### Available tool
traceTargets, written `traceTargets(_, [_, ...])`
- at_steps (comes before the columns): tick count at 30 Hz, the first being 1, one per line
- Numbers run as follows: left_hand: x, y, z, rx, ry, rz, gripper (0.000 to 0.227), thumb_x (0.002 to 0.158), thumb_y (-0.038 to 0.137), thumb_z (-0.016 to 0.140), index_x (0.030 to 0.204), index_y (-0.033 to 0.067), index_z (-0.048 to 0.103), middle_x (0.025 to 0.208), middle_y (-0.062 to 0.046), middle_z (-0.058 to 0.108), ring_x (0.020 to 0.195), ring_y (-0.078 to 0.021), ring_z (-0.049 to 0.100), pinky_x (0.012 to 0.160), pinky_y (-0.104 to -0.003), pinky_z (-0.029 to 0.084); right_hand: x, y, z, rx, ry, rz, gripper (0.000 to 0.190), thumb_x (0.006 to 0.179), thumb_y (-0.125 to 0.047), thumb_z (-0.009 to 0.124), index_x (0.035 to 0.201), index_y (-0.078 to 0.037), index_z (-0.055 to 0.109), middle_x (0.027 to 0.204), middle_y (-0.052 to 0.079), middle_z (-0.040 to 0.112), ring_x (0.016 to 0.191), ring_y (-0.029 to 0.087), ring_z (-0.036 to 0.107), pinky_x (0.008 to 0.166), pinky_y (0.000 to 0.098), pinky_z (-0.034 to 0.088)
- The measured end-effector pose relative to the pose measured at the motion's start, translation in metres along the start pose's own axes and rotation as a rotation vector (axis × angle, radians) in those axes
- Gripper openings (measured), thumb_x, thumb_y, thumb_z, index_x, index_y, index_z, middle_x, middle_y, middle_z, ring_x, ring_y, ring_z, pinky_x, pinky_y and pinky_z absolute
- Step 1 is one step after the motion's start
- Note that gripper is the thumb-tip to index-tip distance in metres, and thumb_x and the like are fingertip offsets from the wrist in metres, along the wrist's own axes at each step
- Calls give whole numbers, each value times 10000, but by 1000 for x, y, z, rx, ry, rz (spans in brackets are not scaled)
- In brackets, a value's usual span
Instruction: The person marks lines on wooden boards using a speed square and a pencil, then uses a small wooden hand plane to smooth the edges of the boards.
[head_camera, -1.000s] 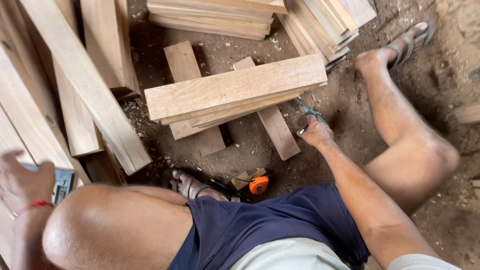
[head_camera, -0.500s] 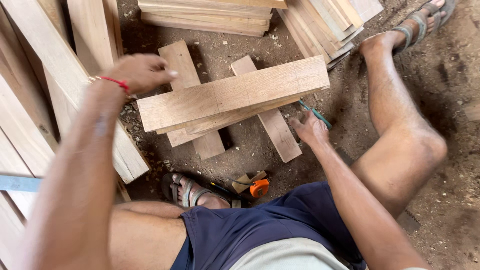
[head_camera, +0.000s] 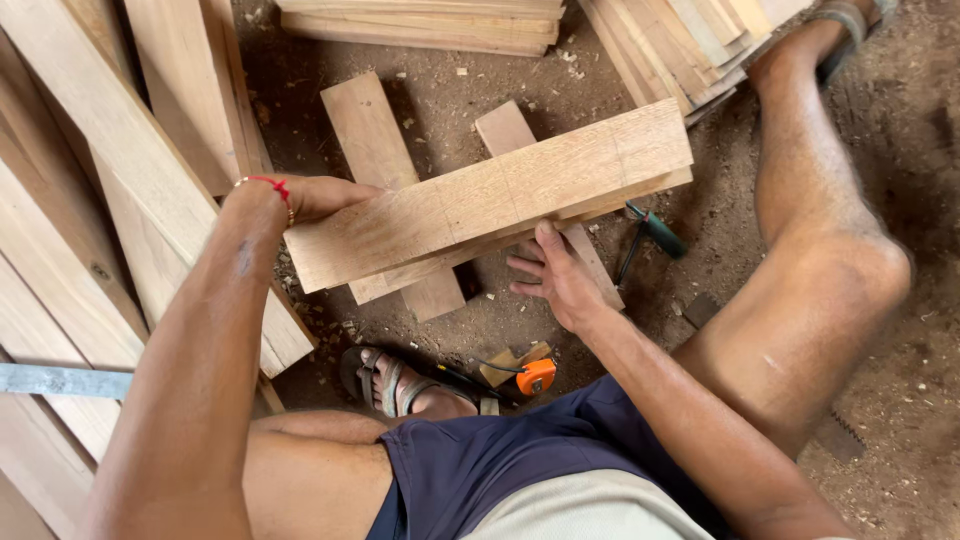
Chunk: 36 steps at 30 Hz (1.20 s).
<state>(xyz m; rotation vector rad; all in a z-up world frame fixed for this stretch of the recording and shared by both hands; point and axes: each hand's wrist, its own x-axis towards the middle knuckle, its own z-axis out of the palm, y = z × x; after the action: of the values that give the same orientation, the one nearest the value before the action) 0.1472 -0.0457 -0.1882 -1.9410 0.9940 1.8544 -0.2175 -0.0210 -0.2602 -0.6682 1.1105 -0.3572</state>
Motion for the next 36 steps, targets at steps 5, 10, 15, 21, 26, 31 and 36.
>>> traceTargets(5, [0,-2,2,54,-22,-22,988,758,825,415,1592,295,400,1678,-93,299,1569,-282,213,1219,-662,168,9,16,3,-1,11,-47,1372,670,-848,605,1593,-48,-20,1640,231,162,1458,389,382,1071,588,490])
traceTargets(10, [22,-22,-1,-233,-253,-32,988,776,857,437,1587,299,354,1514,-249,523,1397,-396,534,1092,-673,424,19,26,2,35,-6,-65,1392,649,-872,622,1607,-85,-11,1636,225,178,1479,392,336,1076,591,468])
traceTargets(15, [48,-32,11,-272,-164,118,1039,726,847,424,1568,238,401,1642,-82,401,1488,-251,401,1168,-509,372,20,31,5,67,8,-102,1385,618,-873,647,1605,-135,13,1603,211,221,1475,403,312,1050,606,459])
traceTargets(21, [25,-18,23,-406,-57,-3,934,823,756,531,1549,170,482,1636,-135,414,1486,-309,406,1169,-486,379,28,39,1,96,-8,-96,1394,617,-872,665,1597,-127,12,1605,207,205,1496,396,280,1042,619,468])
traceTargets(26, [15,-36,40,-517,-45,10,789,851,669,546,1506,230,500,1604,-129,447,1407,-307,513,1112,-496,440,24,24,10,86,-40,-160,1371,637,-850,683,1614,-117,59,1573,277,202,1472,448,275,1040,660,469])
traceTargets(31, [74,-125,99,-528,-37,162,700,889,541,610,1452,125,572,1532,-137,603,1401,-233,557,1169,-421,412,27,-7,26,10,-72,-219,1284,645,-864,640,1572,-140,124,1609,243,170,1489,467,222,1068,748,360])
traceTargets(36, [106,-156,171,-573,27,25,645,1010,507,515,1577,230,387,1616,-23,357,1483,-160,258,1198,-441,196,43,-30,39,-110,-237,-240,1148,716,-857,586,1529,-69,395,1640,267,251,1511,483,208,1057,809,303])
